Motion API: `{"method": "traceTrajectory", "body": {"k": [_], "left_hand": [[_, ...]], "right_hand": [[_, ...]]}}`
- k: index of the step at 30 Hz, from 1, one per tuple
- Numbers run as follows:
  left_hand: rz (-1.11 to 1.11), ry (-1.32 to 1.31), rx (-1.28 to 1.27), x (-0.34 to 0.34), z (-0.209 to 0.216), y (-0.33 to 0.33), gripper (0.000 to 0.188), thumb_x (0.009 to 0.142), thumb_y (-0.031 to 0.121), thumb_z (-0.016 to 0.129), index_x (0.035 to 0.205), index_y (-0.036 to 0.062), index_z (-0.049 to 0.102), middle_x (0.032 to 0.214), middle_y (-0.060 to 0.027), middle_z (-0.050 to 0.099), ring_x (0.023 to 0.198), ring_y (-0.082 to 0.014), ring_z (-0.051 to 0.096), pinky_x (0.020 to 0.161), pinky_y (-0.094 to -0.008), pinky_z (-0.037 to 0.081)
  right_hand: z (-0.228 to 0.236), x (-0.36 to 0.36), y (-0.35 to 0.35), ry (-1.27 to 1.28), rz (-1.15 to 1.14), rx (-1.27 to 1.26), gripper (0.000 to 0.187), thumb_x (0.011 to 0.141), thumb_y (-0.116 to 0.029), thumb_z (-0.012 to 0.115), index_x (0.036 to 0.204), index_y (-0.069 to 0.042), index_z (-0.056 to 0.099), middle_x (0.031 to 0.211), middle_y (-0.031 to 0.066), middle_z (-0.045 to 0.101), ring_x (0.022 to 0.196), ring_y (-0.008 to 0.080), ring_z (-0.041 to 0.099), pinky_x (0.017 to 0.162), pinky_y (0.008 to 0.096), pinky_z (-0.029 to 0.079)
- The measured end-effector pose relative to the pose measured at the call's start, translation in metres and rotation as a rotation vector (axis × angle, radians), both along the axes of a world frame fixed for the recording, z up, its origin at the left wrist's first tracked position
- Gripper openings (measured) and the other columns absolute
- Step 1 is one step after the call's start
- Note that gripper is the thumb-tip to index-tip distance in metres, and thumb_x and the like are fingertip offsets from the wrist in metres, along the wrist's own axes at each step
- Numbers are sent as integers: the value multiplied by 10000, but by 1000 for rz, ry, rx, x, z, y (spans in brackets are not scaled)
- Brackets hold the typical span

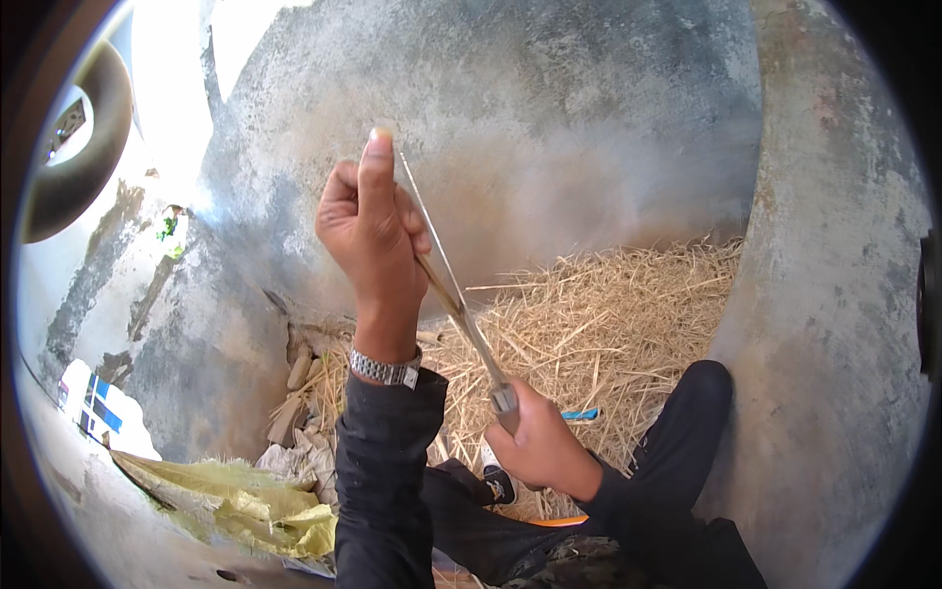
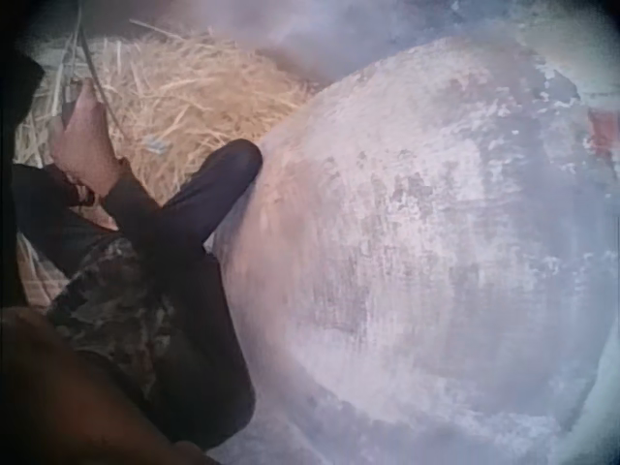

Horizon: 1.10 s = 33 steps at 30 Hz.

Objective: The person sits on a straw-covered floor and uses a utility knife to split a long bamboo pole into thin strips. They then use a machete to further split and shape the bamboo strips, holding the material with one hand while striking with the other.

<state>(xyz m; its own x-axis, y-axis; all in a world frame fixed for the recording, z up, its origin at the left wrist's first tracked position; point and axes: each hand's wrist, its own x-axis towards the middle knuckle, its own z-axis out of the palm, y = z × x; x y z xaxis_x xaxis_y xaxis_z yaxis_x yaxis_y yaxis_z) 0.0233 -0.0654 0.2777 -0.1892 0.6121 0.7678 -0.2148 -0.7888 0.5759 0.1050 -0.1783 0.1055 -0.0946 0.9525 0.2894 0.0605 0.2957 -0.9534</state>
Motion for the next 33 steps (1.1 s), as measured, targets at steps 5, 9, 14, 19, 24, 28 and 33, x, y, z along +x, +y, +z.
{"method": "traceTrajectory", "body": {"k": [5, 9, 14, 19, 24, 28, 33], "left_hand": [[-5, 9, 54, -11, -2, -5, 341, 922, 206, 628, 633, 159, 452, 459, 36, 400, 324, -39, 359, 296, -190, 259], [50, -11, 57, -17, 0, 11, 338, 921, 202, 630, 633, 155, 459, 466, 35, 410, 330, -39, 361, 299, -190, 255], [25, -21, 89, -15, -2, 26, 354, 873, 235, 703, 632, 154, 456, 439, 2, 465, 316, -50, 406, 299, -188, 318], [45, 9, 122, -25, -4, 33, 323, 882, 238, 679, 644, 142, 482, 441, 14, 438, 321, -50, 398, 309, -189, 315], [9, -27, 55, -18, 3, 42, 320, 922, 242, 608, 643, 129, 500, 437, 16, 421, 324, -44, 372, 314, -197, 290], [-23, 44, 112, -35, -5, 46, 222, 942, 242, 572, 791, 80, 577, 475, 27, 416, 337, -34, 346, 346, -189, 280], [-134, 42, 175, -25, -5, 55, 167, 964, 200, 525, 956, 52, 603, 515, 35, 417, 346, -30, 348, 364, -169, 284]], "right_hand": [[-19, -16, -1, 29, -45, 1, 323, 796, -103, 576, 1065, 54, 493, 780, 271, 602, 736, 425, 627, 642, 448, 480], [-67, -4, -16, -84, 49, -380, 321, 791, -102, 574, 1071, 43, 510, 785, 255, 613, 761, 400, 648, 665, 433, 488], [-66, 4, -29, -23, 3, -223, 252, 785, -99, 583, 989, 30, 514, 709, 146, 556, 653, 244, 576, 602, 364, 452], [-37, -16, 2, 54, 63, -147, 262, 784, -109, 577, 997, 29, 510, 742, 216, 597, 711, 341, 636, 626, 415, 468], [-99, 5, 10, 16, 75, -332, 258, 780, -100, 592, 983, 36, 507, 672, 199, 571, 628, 296, 613, 583, 388, 459], [-44, 4, 17, 46, 157, -352, 277, 781, -110, 604, 991, 43, 510, 692, 201, 578, 632, 293, 619, 583, 377, 461], [-52, -2, 27, 125, 136, -213, 354, 782, -104, 609, 1073, 69, 507, 691, 202, 570, 587, 271, 585, 591, 368, 463]]}}
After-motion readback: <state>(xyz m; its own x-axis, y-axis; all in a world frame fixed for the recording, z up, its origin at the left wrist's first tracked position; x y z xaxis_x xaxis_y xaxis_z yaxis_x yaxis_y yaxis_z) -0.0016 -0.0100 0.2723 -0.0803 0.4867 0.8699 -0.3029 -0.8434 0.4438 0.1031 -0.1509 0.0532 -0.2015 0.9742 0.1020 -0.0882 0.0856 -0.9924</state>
